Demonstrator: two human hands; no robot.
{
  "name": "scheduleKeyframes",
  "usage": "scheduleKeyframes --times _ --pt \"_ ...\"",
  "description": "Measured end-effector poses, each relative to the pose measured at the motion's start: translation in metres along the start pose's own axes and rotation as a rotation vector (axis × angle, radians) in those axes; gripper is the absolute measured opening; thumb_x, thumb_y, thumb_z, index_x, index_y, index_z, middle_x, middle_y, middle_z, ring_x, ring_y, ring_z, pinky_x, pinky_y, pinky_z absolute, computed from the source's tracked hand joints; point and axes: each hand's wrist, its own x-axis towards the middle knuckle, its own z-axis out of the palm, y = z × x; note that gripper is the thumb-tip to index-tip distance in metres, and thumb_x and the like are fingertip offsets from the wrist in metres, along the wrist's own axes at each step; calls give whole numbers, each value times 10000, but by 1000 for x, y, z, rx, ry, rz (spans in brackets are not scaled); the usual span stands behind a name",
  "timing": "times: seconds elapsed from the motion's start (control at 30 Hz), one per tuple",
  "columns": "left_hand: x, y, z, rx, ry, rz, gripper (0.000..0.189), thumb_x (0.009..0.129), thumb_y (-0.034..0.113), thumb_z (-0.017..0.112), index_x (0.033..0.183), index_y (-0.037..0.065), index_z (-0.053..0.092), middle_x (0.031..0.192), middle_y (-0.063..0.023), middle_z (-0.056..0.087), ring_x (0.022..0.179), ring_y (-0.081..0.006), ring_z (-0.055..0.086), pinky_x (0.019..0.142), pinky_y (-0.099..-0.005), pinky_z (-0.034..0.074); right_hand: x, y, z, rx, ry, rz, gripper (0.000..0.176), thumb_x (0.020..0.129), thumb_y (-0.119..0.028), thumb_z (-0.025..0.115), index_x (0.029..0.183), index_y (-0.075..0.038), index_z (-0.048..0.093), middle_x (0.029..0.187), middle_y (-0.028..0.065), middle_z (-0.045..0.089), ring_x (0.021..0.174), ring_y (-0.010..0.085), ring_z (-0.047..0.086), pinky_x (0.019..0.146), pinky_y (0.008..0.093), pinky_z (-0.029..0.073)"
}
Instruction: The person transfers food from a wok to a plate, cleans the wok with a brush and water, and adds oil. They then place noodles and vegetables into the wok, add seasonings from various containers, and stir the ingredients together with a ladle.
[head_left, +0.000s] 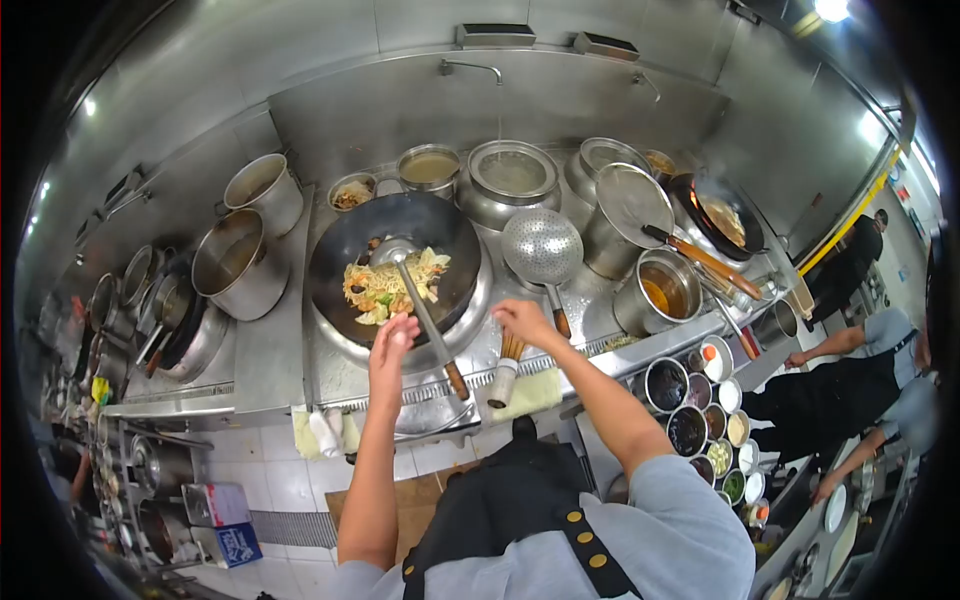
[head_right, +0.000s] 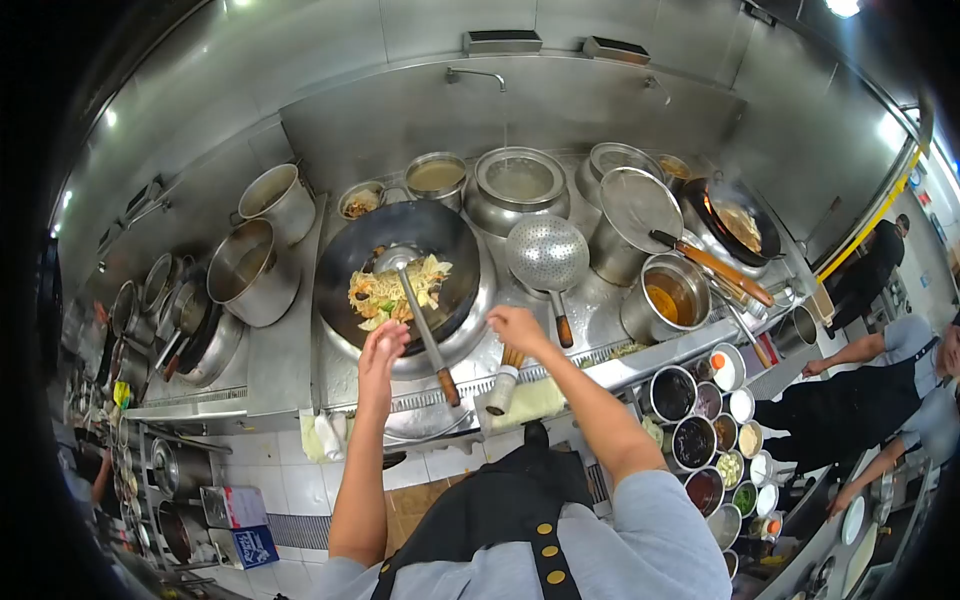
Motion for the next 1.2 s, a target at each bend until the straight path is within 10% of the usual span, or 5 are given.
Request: scheduleKeyframes --times 0.23,0.5,0.63,0.87,1.2 --pt "9 2 78 45 -126 -233 411 976 231 514 1308 -11 493 1212 -167 620 1115 -249 606 984 -370 459 127 192 -90 -785 354 -384 177 919 -159 557 1012 -63 672 764 70 679 601 148 646 542 308 541" --pt "19 -50 168 706 -270 -410 343 923 122 605 1244 6 573 1178 -121 648 1112 -233 605 952 -323 461 336 207 -169 1153 101 334 268 960 -178 469 1075 3 630 889 127 681 806 215 666 697 340 568" --pt "41 -66 185 1411 -518 51 402 861 123 666 1240 19 582 1183 -142 623 1114 -299 591 943 -368 477 431 228 -168 -190 500 -97 324 935 -201 504 1149 14 619 963 160 667 891 302 649 770 471 544" --pt "80 -160 186 163 -52 -581 581 1010 415 467 1419 13 378 1378 -141 514 1307 -260 476 1101 -381 349 447 211 -180 1189 -216 289 225 959 -229 548 868 -39 626 734 54 584 630 176 551 565 300 471" --pt "192 -207 218 -921 257 -706 727 990 622 240 1397 37 382 1427 -148 452 1352 -318 397 1117 -487 301 148 108 -75 -116 -273 -522 270 938 -185 528 1020 40 652 1056 216 667 1008 365 630 909 438 498"
